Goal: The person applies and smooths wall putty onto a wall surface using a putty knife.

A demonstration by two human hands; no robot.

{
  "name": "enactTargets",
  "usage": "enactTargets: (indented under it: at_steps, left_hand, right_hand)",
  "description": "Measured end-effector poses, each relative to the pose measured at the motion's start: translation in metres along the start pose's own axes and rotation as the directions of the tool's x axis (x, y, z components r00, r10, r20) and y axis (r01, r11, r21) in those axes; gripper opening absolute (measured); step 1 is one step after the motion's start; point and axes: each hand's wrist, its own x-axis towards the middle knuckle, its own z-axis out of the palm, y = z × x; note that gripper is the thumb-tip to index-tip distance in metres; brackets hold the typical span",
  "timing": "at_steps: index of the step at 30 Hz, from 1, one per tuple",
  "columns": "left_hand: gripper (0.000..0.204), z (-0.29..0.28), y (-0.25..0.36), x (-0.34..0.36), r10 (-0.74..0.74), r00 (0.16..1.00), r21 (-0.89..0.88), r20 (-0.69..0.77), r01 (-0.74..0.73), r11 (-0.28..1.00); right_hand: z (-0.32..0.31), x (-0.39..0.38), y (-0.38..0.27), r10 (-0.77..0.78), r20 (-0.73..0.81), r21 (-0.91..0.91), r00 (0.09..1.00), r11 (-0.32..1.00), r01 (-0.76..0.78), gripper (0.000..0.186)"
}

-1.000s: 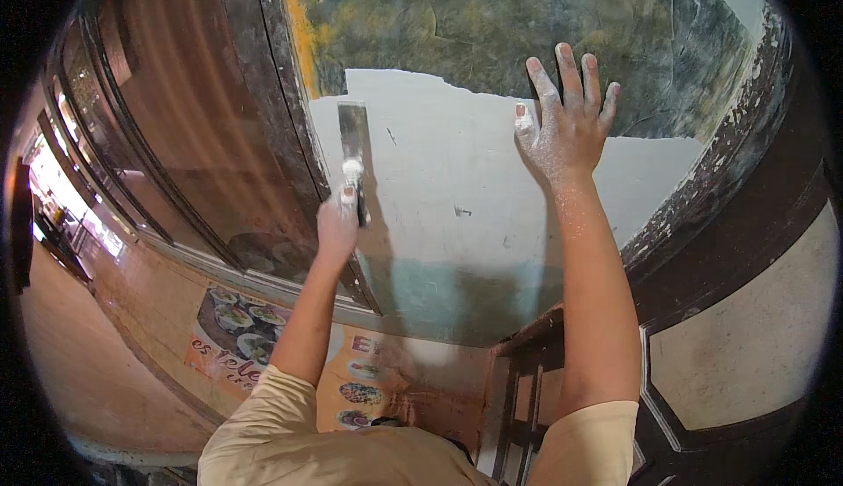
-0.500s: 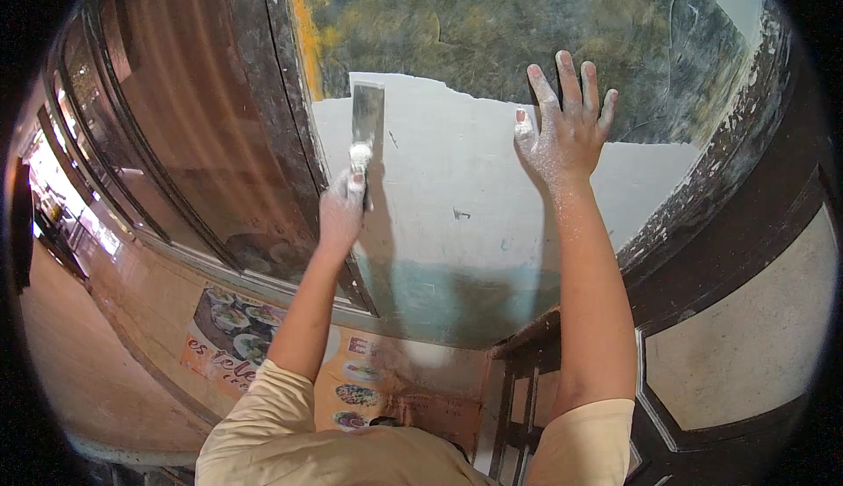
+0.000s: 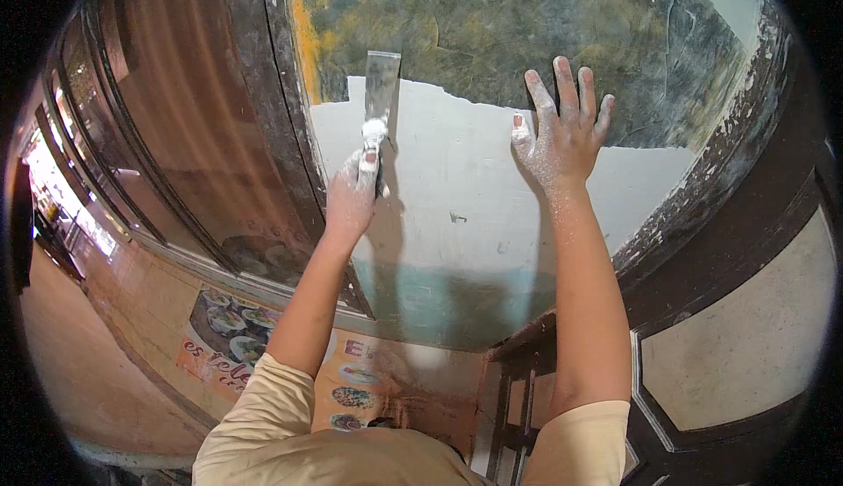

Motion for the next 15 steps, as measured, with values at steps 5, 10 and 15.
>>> enactTargets:
  at_steps: [5, 10, 15]
  left_hand:
    - [0.043, 0.057, -0.122, -0.073, 0.057, 0.968, 0.071, -0.245, -0.040, 0.997]
    - [0.048, 0.042, -0.130, -0.072, -0.202, 0.973, 0.030, -0.115, 0.206, 0.978]
    - [0.049, -0.009, -0.075, 0.003, -0.062, 0.972, -0.164, -0.225, 0.025, 0.986]
  right_hand:
    - [-0.002, 0.004, -0.008, 0.000, -0.009, 0.018, 1.000, 1.000, 0.001, 0.061]
    - [-0.002, 0.003, -0.005, 0.017, 0.005, 0.001, 1.000, 1.000, -0.017, 0.059]
    - [0.001, 0.000, -0.001, 0.008, -0.016, -0.006, 1.000, 1.000, -0.008, 0.060]
